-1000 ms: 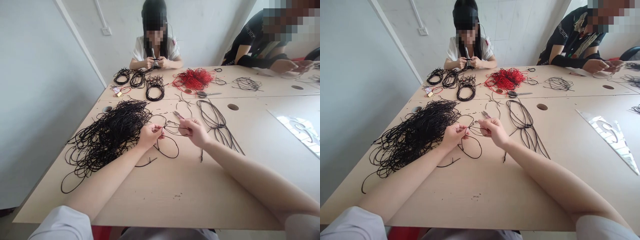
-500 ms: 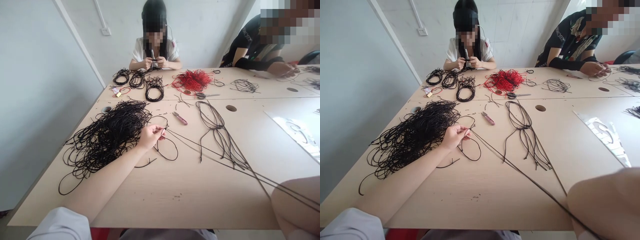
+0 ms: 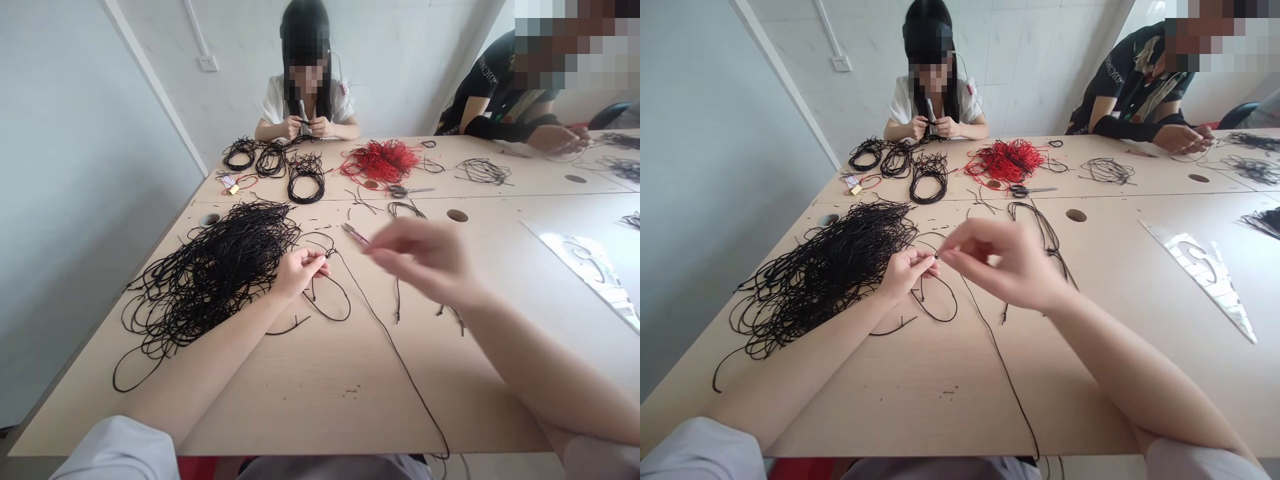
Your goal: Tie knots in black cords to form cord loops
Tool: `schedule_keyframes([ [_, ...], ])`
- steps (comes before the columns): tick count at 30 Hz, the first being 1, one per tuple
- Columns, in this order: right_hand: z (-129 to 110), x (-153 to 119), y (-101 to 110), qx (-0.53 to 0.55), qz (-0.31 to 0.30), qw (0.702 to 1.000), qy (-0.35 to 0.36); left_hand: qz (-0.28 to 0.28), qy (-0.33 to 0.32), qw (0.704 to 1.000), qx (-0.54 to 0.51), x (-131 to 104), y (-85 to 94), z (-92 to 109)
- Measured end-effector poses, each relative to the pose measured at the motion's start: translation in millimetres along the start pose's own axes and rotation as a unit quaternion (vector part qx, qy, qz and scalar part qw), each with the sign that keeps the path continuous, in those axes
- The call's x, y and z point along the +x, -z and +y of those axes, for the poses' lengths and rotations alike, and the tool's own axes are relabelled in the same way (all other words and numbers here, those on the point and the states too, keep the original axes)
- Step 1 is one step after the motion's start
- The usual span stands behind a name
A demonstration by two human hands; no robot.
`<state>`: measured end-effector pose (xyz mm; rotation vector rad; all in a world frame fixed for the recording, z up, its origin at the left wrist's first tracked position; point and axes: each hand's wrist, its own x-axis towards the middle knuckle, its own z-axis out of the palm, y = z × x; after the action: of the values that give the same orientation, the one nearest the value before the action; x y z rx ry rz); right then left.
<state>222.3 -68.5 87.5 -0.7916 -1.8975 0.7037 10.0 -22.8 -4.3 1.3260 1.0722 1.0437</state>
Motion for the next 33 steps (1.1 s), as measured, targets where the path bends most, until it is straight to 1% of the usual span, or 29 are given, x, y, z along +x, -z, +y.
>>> schedule_keyframes([
  [2,24,2,-27,-0.028,0.001,0.998,-0.055,-0.001,-0.003,1.000,0.014,0,0.7,1],
  [5,60,-1,-65,-0.060,0.017,0.988,-0.140,-0.002,-0.028,0.999,0.043,2,2.0,-1],
  [6,68,-4,-73,-0.066,0.026,0.985,-0.155,-0.003,-0.036,0.998,0.047,2,2.3,-2],
  [8,78,-8,-80,-0.082,0.052,0.980,-0.174,-0.008,-0.043,0.998,0.044,3,2.6,-4],
  [10,81,-10,-79,-0.093,0.065,0.977,-0.180,-0.013,-0.037,0.999,0.037,3,2.3,-6],
  [12,81,-10,-76,-0.096,0.062,0.977,-0.180,-0.011,-0.037,0.998,0.045,2,1.5,-6],
  [15,80,-10,-74,-0.098,0.052,0.978,-0.174,-0.002,-0.055,0.995,0.080,0,-0.2,-6],
  [20,82,-11,-75,-0.100,0.057,0.977,-0.177,0.007,-0.079,0.989,0.127,-2,-2.7,-4],
  [27,81,-11,-74,-0.085,0.050,0.978,-0.184,0.004,-0.076,0.988,0.133,-3,-3.0,-4],
  [33,81,-10,-73,-0.098,0.048,0.975,-0.195,0.007,-0.079,0.985,0.151,-4,-4.0,-1],
])
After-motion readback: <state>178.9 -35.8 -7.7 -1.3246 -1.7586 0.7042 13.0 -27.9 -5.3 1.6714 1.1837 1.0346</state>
